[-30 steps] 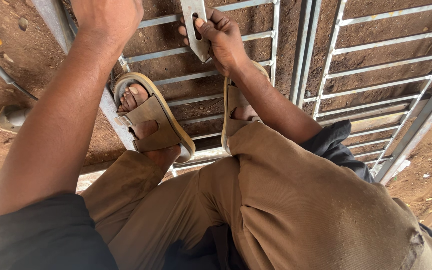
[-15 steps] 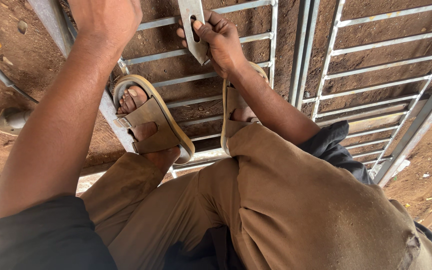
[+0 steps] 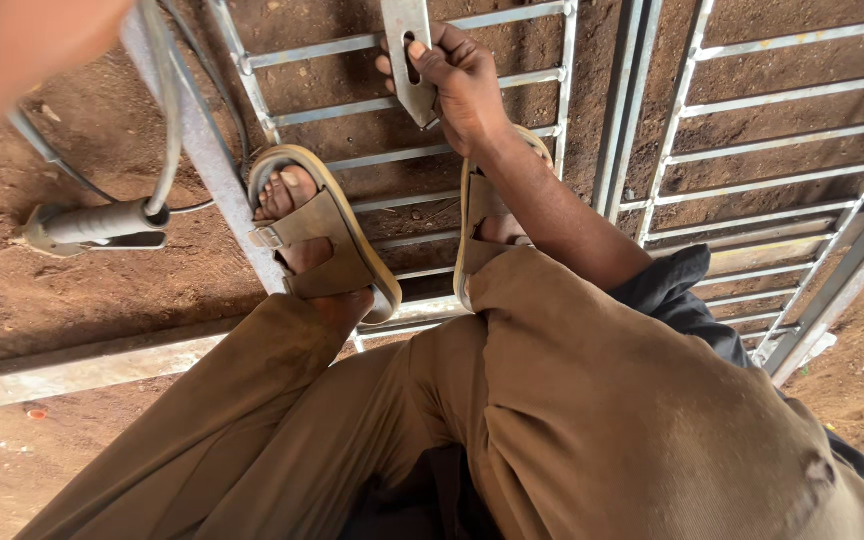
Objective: The person welds a metal bracket onto a metal frame using a handheld welding torch, then uses a wire brush to clean the weld. The person repeats this process on another section of the frame.
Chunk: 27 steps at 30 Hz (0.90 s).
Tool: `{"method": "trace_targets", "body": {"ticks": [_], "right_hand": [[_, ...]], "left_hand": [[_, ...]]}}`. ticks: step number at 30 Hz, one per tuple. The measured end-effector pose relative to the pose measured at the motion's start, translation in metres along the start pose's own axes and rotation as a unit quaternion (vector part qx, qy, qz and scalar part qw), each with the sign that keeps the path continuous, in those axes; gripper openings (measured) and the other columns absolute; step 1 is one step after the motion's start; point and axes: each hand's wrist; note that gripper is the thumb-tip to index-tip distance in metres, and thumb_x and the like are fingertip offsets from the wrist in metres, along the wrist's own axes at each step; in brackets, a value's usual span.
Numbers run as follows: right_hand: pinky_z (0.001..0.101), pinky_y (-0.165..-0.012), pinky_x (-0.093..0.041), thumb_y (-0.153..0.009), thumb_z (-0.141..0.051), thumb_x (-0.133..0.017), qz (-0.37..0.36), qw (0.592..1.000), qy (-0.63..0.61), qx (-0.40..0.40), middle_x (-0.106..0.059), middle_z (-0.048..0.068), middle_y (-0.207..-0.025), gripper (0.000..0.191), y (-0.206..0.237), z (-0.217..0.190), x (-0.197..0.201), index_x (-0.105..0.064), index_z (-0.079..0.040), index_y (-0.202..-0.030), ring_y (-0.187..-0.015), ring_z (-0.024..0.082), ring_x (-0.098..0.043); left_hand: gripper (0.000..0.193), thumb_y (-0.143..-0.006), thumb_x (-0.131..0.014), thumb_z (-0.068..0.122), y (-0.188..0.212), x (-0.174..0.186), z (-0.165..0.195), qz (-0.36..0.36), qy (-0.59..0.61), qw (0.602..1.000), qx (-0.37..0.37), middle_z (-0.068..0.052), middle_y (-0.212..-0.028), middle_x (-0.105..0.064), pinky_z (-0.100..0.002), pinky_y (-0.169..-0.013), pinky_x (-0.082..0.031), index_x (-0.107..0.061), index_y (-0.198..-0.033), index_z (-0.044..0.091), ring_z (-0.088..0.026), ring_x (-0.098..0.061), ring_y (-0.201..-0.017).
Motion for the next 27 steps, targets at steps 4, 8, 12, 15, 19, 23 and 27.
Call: {"method": "trace_targets", "body": {"ticks": [4, 8, 12, 15, 19, 23, 27], "right_hand": [[0.0415, -0.092, -0.068, -0.105, -0.012, -0.065, 0.002, 1.0, -0.003, 0.005, -0.075, 0.017, -0.118, 0.026, 0.0, 0.0, -0.002, -0.064, 0.003, -0.126, -0.109, 0.025, -0.077], [0.0415, -0.091, -0.068, -0.104, -0.009, -0.065, 0.015, 1.0, -0.022, -0.003, -0.074, 0.017, -0.116, 0.022, -0.001, -0.001, -0.005, -0.063, 0.004, -0.122, -0.107, 0.026, -0.077], [0.0394, -0.084, -0.067, -0.104, -0.008, -0.063, 0.061, 0.998, -0.006, -0.033, -0.076, 0.019, -0.113, 0.023, 0.0, -0.004, -0.008, -0.065, 0.005, -0.122, -0.1, 0.026, -0.077], [0.0387, -0.084, -0.067, -0.103, -0.006, -0.062, 0.067, 0.996, -0.031, -0.058, -0.075, 0.017, -0.112, 0.021, 0.001, -0.007, -0.01, -0.063, 0.005, -0.121, -0.101, 0.025, -0.077], [0.0376, -0.084, -0.065, -0.103, -0.004, -0.061, 0.07, 0.996, -0.027, -0.048, -0.075, 0.014, -0.112, 0.023, 0.002, -0.009, -0.015, -0.063, 0.005, -0.124, -0.101, 0.024, -0.076], [0.0365, -0.085, -0.065, -0.104, -0.005, -0.06, 0.068, 0.996, -0.012, -0.055, -0.075, 0.017, -0.113, 0.024, 0.003, -0.011, -0.016, -0.063, 0.006, -0.124, -0.098, 0.023, -0.076], [0.0376, -0.086, -0.065, -0.103, -0.006, -0.06, 0.075, 0.996, 0.016, -0.051, -0.075, 0.02, -0.111, 0.026, 0.003, -0.013, -0.016, -0.061, 0.007, -0.126, -0.096, 0.024, -0.077]], "left_hand": [[0.03, -0.105, -0.07, 0.022, 0.06, 0.057, 0.006, -0.057, 0.066, 0.995, 0.044, -0.017, -0.095, -0.066, -0.038, -0.058, -0.054, -0.061, -0.123, -0.001, -0.027, -0.067, -0.073], [0.045, -0.099, -0.071, 0.021, 0.104, 0.054, 0.046, -0.035, 0.083, 0.992, 0.086, -0.021, -0.103, -0.067, -0.042, -0.057, -0.054, -0.056, -0.133, -0.003, -0.031, -0.067, -0.076], [0.052, -0.091, -0.072, 0.033, 0.109, -0.029, 0.102, -0.11, 0.012, 0.993, 0.04, -0.021, -0.127, -0.061, -0.051, -0.077, -0.057, -0.059, -0.132, 0.003, -0.039, -0.067, -0.092], [0.049, -0.102, -0.058, 0.041, 0.098, -0.083, 0.126, -0.182, -0.049, 0.982, -0.022, -0.019, -0.131, -0.06, -0.048, -0.068, -0.06, -0.059, -0.135, 0.005, -0.033, -0.069, -0.09], [0.036, -0.092, -0.064, 0.043, 0.076, -0.113, 0.146, -0.01, -0.066, 0.992, -0.106, -0.012, -0.115, -0.066, -0.045, -0.073, -0.062, -0.067, -0.11, 0.011, -0.032, -0.069, -0.106], [0.028, -0.097, -0.069, 0.036, 0.054, -0.118, 0.148, 0.06, 0.114, 0.992, 0.008, -0.011, -0.104, -0.072, -0.046, -0.078, -0.06, -0.072, -0.106, 0.01, -0.031, -0.069, -0.099], [0.021, -0.096, -0.072, 0.022, 0.085, -0.123, 0.118, 0.266, 0.338, 0.877, 0.216, -0.009, -0.1, -0.072, -0.042, -0.074, -0.061, -0.07, -0.109, 0.006, -0.023, -0.071, -0.09]]}}
Point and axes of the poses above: each hand's wrist, its own y-axis away from the middle knuckle, its own x-axis out of the back of the hand, z = x × y
